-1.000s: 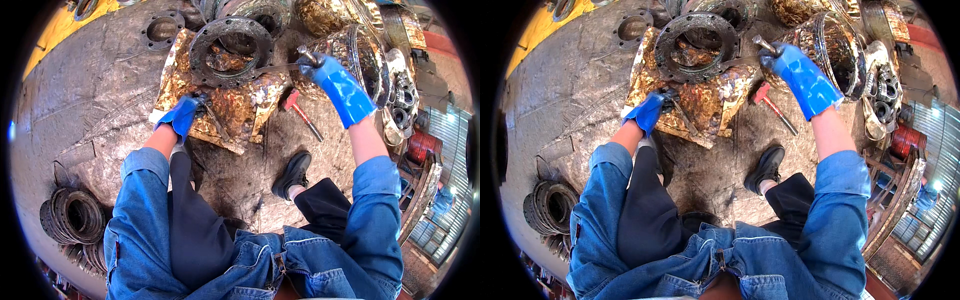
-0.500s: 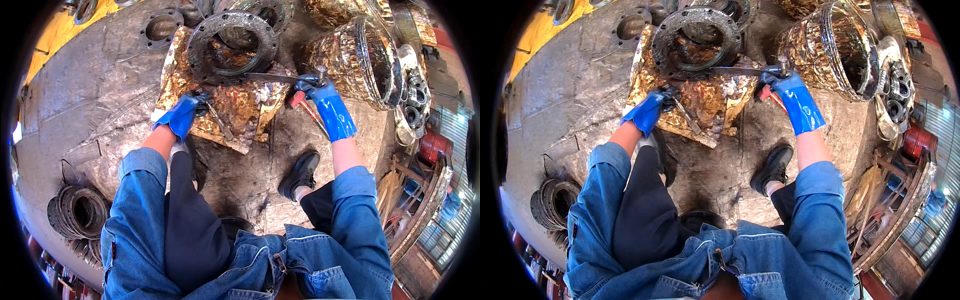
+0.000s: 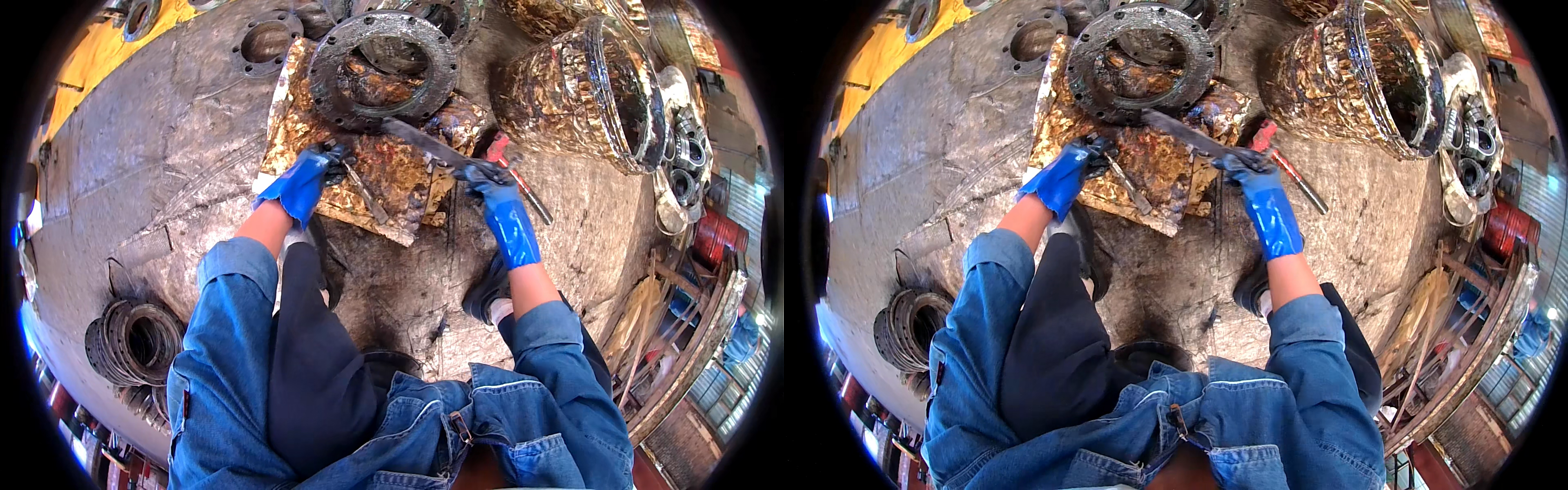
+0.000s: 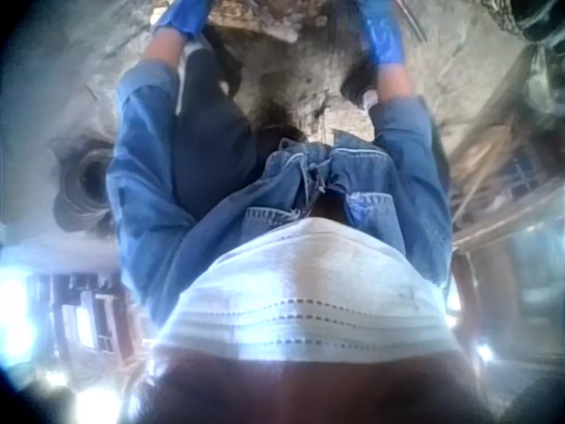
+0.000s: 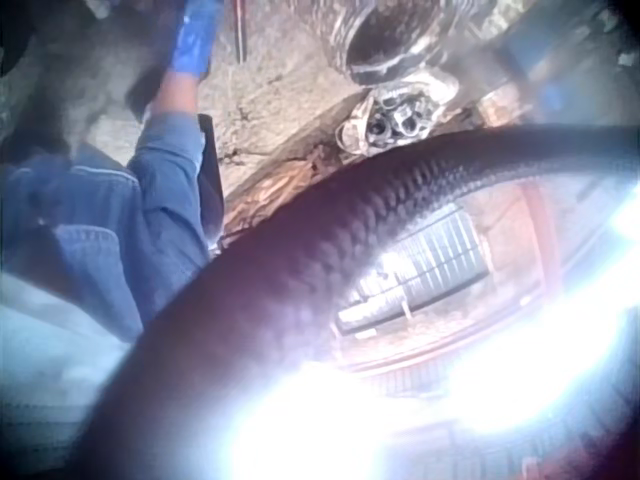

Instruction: The person removes grease and debris from metal rings and a metal plate using a chisel and a hammer.

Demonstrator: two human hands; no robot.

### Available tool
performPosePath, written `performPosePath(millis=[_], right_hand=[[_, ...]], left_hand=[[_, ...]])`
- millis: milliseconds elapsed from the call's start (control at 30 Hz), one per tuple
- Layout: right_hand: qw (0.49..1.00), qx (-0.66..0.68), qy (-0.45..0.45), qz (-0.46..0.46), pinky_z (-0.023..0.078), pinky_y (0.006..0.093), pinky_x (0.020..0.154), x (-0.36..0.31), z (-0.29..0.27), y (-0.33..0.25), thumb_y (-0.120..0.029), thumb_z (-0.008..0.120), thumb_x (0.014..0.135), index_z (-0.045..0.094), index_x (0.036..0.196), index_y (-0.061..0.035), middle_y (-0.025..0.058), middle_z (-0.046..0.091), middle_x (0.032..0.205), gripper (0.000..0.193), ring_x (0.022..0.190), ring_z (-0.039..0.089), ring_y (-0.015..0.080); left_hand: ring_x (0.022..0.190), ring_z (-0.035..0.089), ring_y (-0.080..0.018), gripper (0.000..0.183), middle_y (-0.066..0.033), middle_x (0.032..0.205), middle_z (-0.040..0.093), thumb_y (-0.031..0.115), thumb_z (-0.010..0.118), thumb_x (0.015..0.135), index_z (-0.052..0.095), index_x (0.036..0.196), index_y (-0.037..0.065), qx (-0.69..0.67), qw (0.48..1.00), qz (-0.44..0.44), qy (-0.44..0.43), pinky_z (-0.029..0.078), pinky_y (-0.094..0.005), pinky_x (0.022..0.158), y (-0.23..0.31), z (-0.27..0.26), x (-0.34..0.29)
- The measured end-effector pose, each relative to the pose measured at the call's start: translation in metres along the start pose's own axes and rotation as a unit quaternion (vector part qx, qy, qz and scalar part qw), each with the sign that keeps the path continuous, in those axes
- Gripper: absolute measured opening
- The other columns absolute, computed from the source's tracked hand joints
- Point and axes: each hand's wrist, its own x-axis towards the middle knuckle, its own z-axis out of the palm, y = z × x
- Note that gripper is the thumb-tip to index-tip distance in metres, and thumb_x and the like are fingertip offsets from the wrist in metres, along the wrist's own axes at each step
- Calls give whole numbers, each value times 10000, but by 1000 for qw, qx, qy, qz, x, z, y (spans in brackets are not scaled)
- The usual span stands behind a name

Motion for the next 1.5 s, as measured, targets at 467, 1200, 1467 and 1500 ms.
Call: performPosePath(millis=[467, 1200, 1467, 1500], right_hand=[[986, 166, 9, -29, 482, 268, 489, 0, 94, -2, -150, 684, 861, 664, 1015, -25, 49, 679, 792, 200, 635, 620, 127], [982, 140, 114, -56, 330, 228, 379, 44, 58, -115, -109, 722, 820, 660, 1027, -31, 146, 706, 848, 229, 442, 453, 82], [989, 39, -13, -140, 390, 217, 446, 38, 91, -135, -117, 760, 790, 671, 991, -26, 101, 702, 848, 238, 521, 506, 72], [989, 51, -16, -137, 398, 216, 455, 32, 89, -138, -118, 765, 787, 673, 987, -25, 95, 702, 848, 239, 530, 513, 71]], left_hand=[[723, 663, -169, 167, -82, 1025, 683, 145, 591, 913, 597, 1078, 120, 22, 999, -12, 42, 477, -272, 516, -9, -19, 12], [999, 658, -258, 264, -61, 1040, 659, 66, 576, 910, 567, 1173, 89, -20, 996, 81, -42, 487, -334, 552, 26, 18, -51], [967, 652, -248, 265, -70, 1051, 654, 70, 581, 897, 561, 1160, 90, -43, 996, 59, -55, 478, -337, 544, 16, 10, -23], [963, 652, -247, 265, -71, 1053, 654, 70, 582, 895, 560, 1159, 90, -45, 996, 57, -55, 477, -337, 543, 15, 8, -21]])
